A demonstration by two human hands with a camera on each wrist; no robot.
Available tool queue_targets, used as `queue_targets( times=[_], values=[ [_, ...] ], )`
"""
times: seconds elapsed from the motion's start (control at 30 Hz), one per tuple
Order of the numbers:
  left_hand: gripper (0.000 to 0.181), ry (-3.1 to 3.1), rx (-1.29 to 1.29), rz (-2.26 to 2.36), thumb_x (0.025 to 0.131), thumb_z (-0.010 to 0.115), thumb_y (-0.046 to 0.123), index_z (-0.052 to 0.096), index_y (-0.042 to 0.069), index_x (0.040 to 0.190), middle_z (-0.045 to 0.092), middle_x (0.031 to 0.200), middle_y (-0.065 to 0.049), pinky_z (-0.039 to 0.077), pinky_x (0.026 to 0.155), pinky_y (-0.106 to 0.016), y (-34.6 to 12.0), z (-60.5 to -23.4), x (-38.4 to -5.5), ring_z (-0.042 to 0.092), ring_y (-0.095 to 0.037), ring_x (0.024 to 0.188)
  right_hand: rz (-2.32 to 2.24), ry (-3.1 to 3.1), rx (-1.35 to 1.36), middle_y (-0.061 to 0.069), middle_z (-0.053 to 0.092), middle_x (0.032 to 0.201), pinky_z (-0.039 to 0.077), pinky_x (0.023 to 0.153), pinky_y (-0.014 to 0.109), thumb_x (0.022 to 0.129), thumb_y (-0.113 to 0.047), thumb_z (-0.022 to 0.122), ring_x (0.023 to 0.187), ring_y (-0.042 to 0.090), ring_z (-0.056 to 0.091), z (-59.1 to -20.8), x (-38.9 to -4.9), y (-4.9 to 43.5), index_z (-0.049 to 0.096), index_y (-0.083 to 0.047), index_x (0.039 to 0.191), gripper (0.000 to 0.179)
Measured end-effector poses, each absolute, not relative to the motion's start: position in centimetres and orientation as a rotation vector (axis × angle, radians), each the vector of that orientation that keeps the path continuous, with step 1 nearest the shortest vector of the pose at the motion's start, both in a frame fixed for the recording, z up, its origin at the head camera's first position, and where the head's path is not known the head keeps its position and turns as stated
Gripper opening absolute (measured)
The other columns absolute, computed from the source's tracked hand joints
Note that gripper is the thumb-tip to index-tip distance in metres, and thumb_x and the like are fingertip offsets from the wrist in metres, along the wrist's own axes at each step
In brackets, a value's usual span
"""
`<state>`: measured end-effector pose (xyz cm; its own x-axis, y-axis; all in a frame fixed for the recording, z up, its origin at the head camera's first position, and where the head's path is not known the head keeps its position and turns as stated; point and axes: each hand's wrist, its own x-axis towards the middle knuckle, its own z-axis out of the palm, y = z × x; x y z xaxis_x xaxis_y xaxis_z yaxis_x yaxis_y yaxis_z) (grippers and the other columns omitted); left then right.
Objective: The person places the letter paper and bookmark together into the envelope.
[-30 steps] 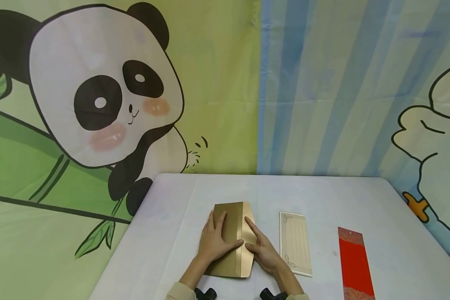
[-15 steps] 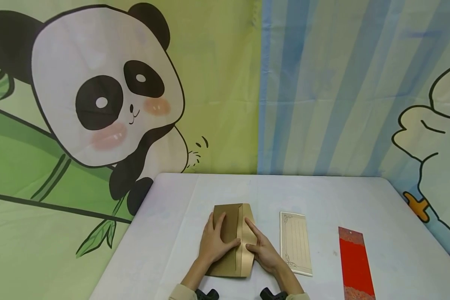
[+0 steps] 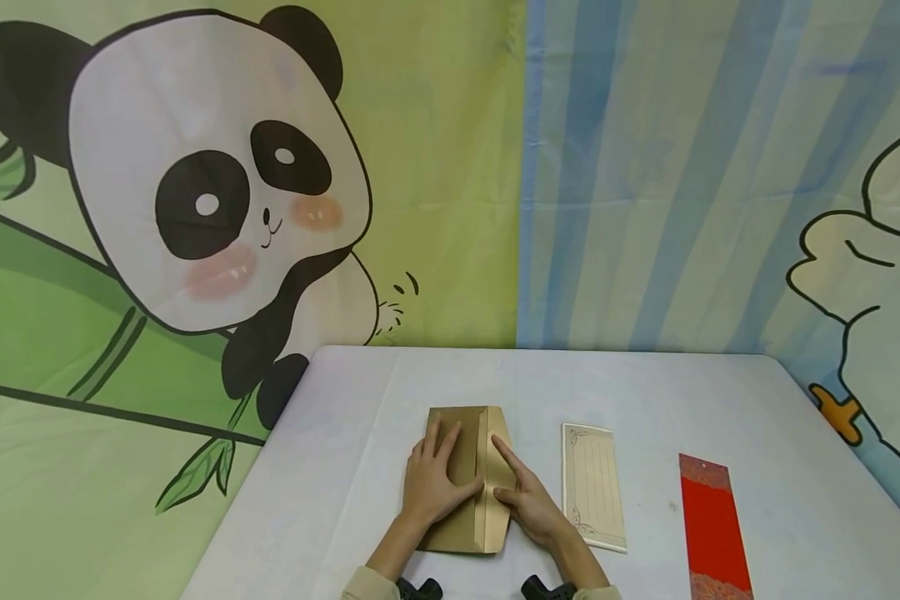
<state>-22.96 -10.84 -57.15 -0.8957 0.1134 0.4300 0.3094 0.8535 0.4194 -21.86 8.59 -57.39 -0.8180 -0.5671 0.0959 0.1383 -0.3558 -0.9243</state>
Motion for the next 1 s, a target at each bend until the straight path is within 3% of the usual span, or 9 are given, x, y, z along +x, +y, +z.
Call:
queue_targets(
  times=[0.4,0.73,1.0],
  values=[
    [0.093,-2.619,-0.303,-0.566,0.066,0.054,0.075,0.038,0.026,0.142,0.021,0.151,-0.008,0.036,0.087,-0.050,-10.4,-57.4,-23.2,0.039,-0.037,0.117,-2.200,1.460,-0.581,0.015,-0.003,0.152,0.043,0.090,0.048,0.088,0.014,0.039,0.122,0.035,0.041,-57.4,-21.9,8.6,0.007,-0.024,0.150,0.079],
    [0.084,-2.583,-0.314,-0.618,0.066,0.064,0.057,0.042,0.025,0.140,0.029,0.148,-0.008,0.034,0.088,-0.051,-10.8,-58.1,-22.9,0.038,-0.040,0.118,-2.192,1.484,-0.571,0.017,-0.004,0.152,0.042,0.091,0.046,0.086,0.015,0.040,0.128,0.039,0.032,-57.3,-21.8,8.4,0.006,-0.019,0.150,0.080],
    [0.082,-2.547,-0.310,-0.698,0.064,0.067,0.051,0.046,0.024,0.138,0.032,0.147,-0.008,0.034,0.089,-0.055,-10.9,-58.3,-22.9,0.039,-0.042,0.117,-2.092,1.956,-0.522,0.021,0.014,0.150,0.031,0.102,0.031,0.080,0.010,0.053,0.130,0.036,0.029,-57.3,-21.8,8.0,0.017,-0.008,0.148,0.079]
  ],
)
